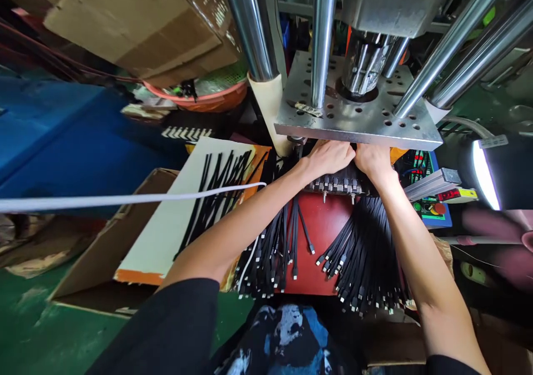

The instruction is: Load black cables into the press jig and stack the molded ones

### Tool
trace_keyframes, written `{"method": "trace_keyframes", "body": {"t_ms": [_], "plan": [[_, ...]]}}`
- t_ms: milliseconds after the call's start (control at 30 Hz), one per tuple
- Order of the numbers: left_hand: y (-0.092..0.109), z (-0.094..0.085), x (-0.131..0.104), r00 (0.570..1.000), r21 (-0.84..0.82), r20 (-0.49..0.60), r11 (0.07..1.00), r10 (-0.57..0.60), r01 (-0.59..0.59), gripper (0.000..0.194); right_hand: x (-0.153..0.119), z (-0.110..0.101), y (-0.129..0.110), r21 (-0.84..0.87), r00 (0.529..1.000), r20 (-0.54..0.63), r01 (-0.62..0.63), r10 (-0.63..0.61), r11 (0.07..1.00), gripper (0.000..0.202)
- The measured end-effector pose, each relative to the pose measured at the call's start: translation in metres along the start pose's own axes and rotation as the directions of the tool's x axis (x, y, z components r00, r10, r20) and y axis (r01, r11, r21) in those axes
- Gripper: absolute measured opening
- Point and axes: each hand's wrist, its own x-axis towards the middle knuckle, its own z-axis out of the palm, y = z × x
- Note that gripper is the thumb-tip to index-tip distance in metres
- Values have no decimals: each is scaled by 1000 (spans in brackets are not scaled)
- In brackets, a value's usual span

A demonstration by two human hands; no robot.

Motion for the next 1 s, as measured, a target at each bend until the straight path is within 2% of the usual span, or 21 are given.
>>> {"method": "trace_keyframes", "body": {"t_ms": [67, 133, 200, 233, 267, 300, 333, 400, 433, 500, 567, 667, 800, 867, 1000], "plan": [[-5, -6, -2, 999, -12, -23, 999, 32, -32, 39, -7, -5, 1, 19, 1000, -1, -4, 4, 1000, 49], [-2, -11, -25, 987, -31, -116, 993, 113, -118, 34, -35, -15, 0, 59, 999, -44, -4, 7, 998, 49], [9, -13, -68, 963, -37, -213, 983, 166, -178, 30, -84, -24, -4, 133, 983, -165, -61, 83, 989, 43], [17, -12, -94, 968, -28, -221, 991, 121, -130, 30, -115, -27, -8, 179, 953, -241, -142, 183, 974, 38], [25, -10, -121, 975, -22, -218, 999, 34, -40, 33, -147, -29, -14, 205, 931, -254, -213, 263, 955, 34], [34, -6, -147, 980, -17, -189, 998, -55, 53, 36, -179, -29, -20, 184, 936, -185, -268, 301, 946, 33], [42, -2, -169, 978, -8, -149, 989, -148, 148, 35, -207, -27, -27, 116, 948, -56, -306, 314, 945, 36], [52, 7, -199, 953, 31, 1, 952, -305, 304, 35, -252, -19, -41, -75, 921, 159, -349, 356, 934, 41], [55, 11, -206, 922, 62, 94, 927, -375, 370, 35, -266, -13, -47, -151, 899, 223, -351, 378, 924, 41], [55, 18, -209, 846, 120, 253, 883, -469, 453, 37, -282, -3, -52, -201, 881, 255, -354, 398, 913, 39], [50, 21, -205, 803, 143, 337, 869, -492, 473, 35, -286, 7, -47, -112, 896, 232, -362, 378, 926, 36], [43, 21, -201, 799, 133, 365, 876, -478, 464, 31, -287, 13, -32, 121, 911, 203, -387, 359, 914, 35], [41, 17, -204, 785, 126, 374, 866, -493, 484, 30, -292, 7, -19, 400, 876, 217, -483, 432, 779, 42], [38, 16, -205, 783, 106, 388, 868, -486, 486, 29, -295, 1, -18, 476, 862, 207, -501, 462, 722, 44], [26, 10, -203, 784, 28, 416, 868, -461, 496, 22, -297, -11, -21, 543, 865, 133, -472, 484, 694, 42]]}}
